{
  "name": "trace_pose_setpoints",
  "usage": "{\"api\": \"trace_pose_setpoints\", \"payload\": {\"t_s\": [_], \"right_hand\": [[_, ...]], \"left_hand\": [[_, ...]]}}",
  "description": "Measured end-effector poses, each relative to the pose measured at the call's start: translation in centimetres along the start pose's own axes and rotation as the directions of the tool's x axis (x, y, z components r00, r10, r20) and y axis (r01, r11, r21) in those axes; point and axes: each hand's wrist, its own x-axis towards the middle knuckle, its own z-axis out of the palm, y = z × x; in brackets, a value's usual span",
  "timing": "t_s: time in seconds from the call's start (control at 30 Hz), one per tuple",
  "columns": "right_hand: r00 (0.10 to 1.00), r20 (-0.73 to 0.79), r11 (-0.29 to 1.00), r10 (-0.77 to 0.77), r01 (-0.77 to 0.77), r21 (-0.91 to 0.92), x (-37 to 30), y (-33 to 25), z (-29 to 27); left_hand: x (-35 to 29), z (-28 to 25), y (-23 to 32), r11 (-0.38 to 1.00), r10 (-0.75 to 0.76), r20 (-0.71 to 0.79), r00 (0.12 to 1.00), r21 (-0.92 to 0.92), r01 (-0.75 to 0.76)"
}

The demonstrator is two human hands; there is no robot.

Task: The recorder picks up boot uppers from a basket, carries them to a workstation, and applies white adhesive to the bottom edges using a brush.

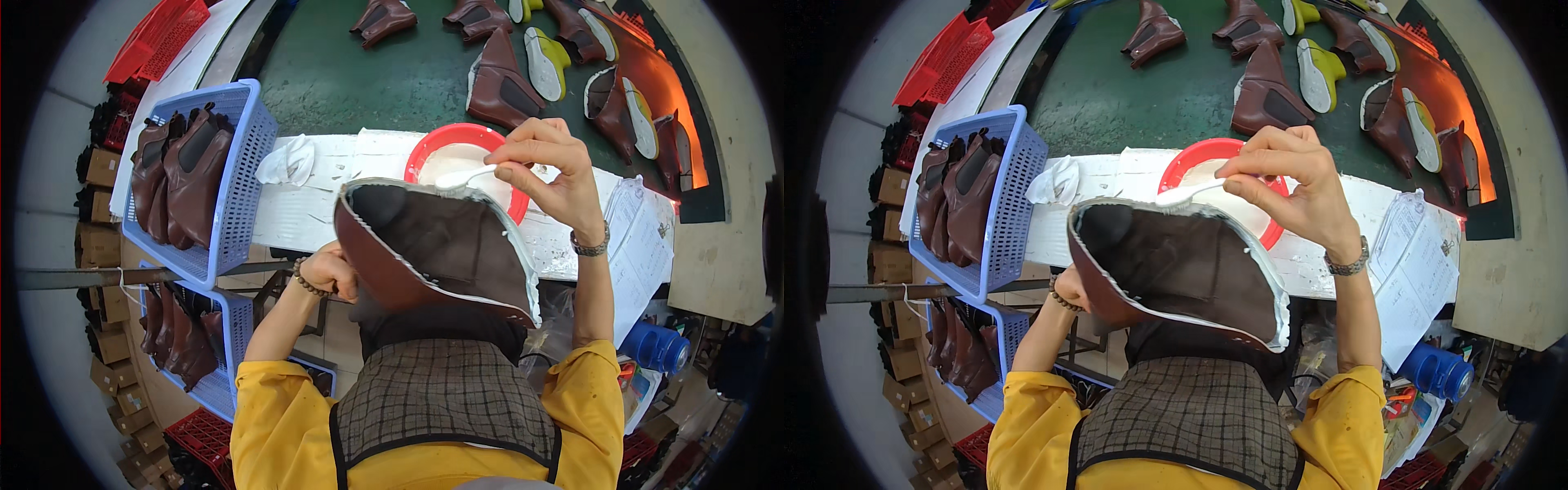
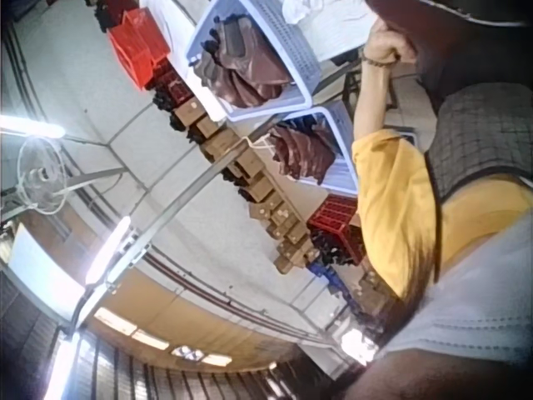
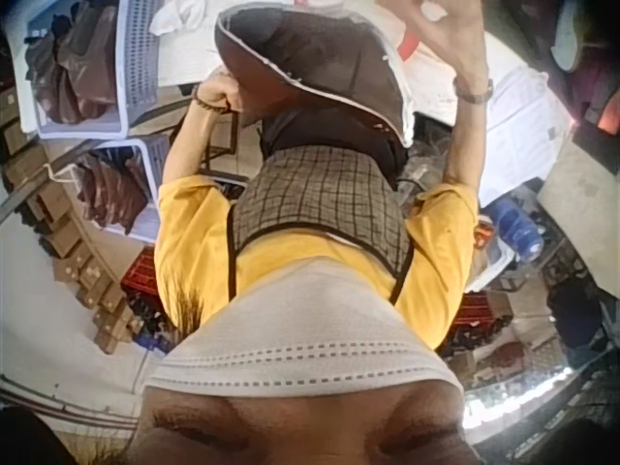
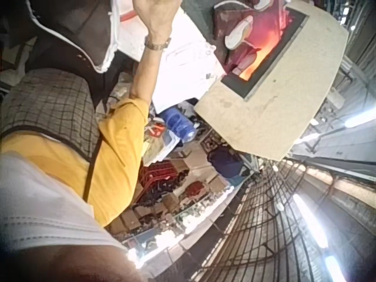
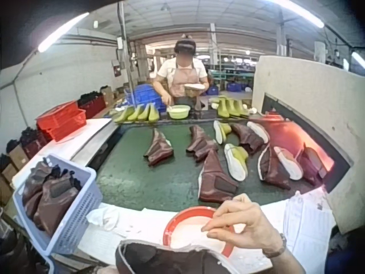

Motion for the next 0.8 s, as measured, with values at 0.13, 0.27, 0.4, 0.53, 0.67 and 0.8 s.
{"api": "trace_pose_setpoints", "payload": {"t_s": [0.13,0.27,0.4,0.53,0.67,0.8], "right_hand": [[0.995,0.098,0.999,-0.017,0.021,-0.043,0.9,-0.4,-0.4],[0.985,0.145,0.992,-0.090,0.102,-0.077,2.1,-0.5,0.6],[0.984,0.089,0.987,-0.152,0.156,-0.040,2.4,-0.2,1.3],[0.995,0.009,0.995,-0.096,0.096,0.031,0.9,0.7,0.8],[0.997,-0.080,0.997,0.005,0.001,0.072,-1.4,1.9,1.1],[0.993,-0.113,0.999,0.033,-0.029,0.041,-3.6,3.0,1.5]], "left_hand": [[0.0,1.3,1.0,0.986,-0.132,0.287,0.949,0.136,0.096],[0.6,1.5,1.2,0.944,-0.320,0.204,0.925,0.151,0.294],[0.7,1.5,0.8,0.954,-0.299,0.330,0.895,0.108,0.279],[-0.3,1.7,0.5,0.990,0.051,0.336,0.941,0.106,-0.092],[-0.8,1.6,0.8,0.993,0.092,0.270,0.958,0.044,-0.108],[-1.2,2.5,0.2,0.960,0.270,0.158,0.950,0.026,-0.277]]}}
